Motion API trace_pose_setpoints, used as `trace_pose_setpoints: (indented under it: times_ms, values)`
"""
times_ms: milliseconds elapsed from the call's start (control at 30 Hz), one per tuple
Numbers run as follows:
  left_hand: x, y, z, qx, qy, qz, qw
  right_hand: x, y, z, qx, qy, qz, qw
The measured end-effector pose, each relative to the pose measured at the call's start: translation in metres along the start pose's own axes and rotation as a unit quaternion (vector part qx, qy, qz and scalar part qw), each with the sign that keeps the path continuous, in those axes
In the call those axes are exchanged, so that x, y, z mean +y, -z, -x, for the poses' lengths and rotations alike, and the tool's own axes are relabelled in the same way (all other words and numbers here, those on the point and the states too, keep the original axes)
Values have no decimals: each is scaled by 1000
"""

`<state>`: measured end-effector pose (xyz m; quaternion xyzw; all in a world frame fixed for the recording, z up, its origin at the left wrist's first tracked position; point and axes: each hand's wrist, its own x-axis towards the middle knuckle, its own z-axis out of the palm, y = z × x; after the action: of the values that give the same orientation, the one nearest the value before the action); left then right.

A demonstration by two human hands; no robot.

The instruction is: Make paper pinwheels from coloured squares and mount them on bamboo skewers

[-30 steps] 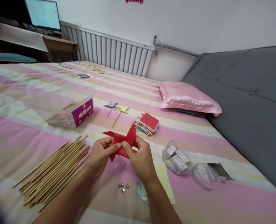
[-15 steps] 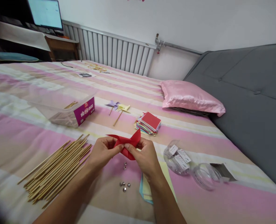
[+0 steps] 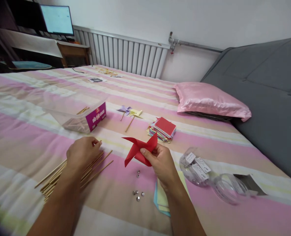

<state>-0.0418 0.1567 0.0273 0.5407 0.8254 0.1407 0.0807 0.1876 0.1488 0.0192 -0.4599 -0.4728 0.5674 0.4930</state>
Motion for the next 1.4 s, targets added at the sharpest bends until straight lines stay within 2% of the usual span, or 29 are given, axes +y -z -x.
trace_pose_setpoints:
  times_ms: [167, 367, 533, 633, 733, 800, 900, 967, 1033, 1100, 1167, 1233, 1333, 1400]
  values:
    - [2, 1, 6, -88, -35, -16, 995, -1, 0, 0, -13, 0, -3, 1000]
    - [4, 0, 7, -162, -74, -63, 982, -2, 0, 1, -19, -3, 19, 1000]
    - [4, -4, 6, -142, -109, -68, 982, -4, 0, 1, -20, -9, 7, 1000]
    - [8, -2, 9, -101, -113, 9, 988, -5, 2, 1, -23, -2, -7, 1000]
    - [14, 1, 16, -22, -121, 159, 980, -8, 5, 1, -23, 7, -26, 999]
    - [20, 3, 22, 65, -136, 278, 949, -10, 8, 0, -11, 10, -36, 999]
    - [29, 2, 30, 201, -150, 408, 878, -14, 12, 1, 4, 19, -41, 999]
    - [34, -2, 31, 244, -164, 449, 844, -16, 14, 1, 8, 22, -42, 999]
    - [38, -11, 26, 229, -175, 471, 833, -17, 16, 1, 11, 24, -43, 999]
    - [38, -22, 18, 161, -160, 482, 847, -18, 17, 1, 13, 22, -45, 999]
    - [37, -33, 10, 82, -117, 484, 863, -18, 18, 0, 10, 20, -44, 999]
    - [35, -40, 4, 35, -91, 486, 868, -18, 19, 0, 6, 21, -43, 999]
    - [34, -43, 3, 14, -87, 508, 857, -16, 18, -1, 1, 26, -41, 999]
    - [35, -40, 5, 10, -110, 520, 847, -15, 17, -1, -4, 40, -38, 998]
